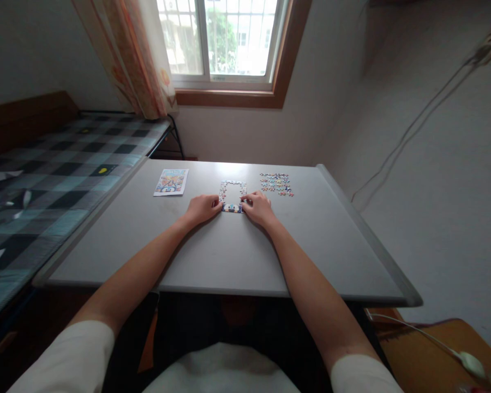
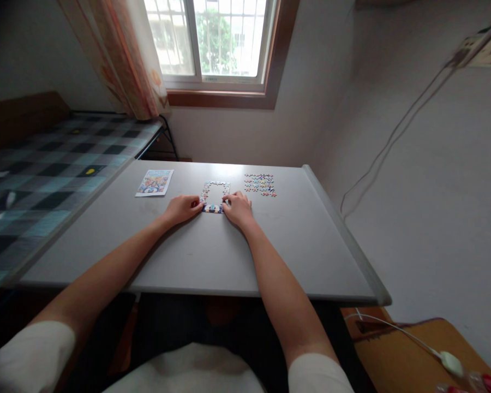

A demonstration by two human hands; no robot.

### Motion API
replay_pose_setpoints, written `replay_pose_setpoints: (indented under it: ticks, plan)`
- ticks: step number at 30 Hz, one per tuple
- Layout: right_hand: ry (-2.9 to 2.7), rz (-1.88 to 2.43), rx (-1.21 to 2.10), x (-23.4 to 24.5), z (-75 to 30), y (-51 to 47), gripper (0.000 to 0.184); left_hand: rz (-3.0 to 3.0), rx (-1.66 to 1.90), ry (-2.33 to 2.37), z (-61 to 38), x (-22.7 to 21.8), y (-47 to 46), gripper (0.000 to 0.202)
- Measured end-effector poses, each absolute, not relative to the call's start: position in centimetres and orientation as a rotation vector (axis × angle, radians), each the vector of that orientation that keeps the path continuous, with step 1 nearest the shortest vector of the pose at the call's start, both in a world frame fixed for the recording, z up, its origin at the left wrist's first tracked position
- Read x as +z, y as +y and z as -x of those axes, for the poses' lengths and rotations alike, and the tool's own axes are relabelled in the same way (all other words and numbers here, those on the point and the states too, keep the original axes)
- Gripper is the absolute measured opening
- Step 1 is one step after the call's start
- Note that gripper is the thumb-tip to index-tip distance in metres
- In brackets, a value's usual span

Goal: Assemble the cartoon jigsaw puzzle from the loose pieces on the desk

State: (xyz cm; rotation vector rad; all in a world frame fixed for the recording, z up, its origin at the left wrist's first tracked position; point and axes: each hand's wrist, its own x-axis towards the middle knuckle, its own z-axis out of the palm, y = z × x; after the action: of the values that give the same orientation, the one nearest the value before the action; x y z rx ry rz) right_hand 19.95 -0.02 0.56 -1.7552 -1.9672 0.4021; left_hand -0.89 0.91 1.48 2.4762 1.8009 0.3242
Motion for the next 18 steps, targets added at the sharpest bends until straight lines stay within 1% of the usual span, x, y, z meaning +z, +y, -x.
replay_pose_setpoints:
  ticks: [18]
  plan:
    - [-1.962, 1.745, 0.406, 0.62, -19.93, -0.03, 0.028, -2.489, 0.374, 1.775, 1.03, 1.12, 1.13, 0.033]
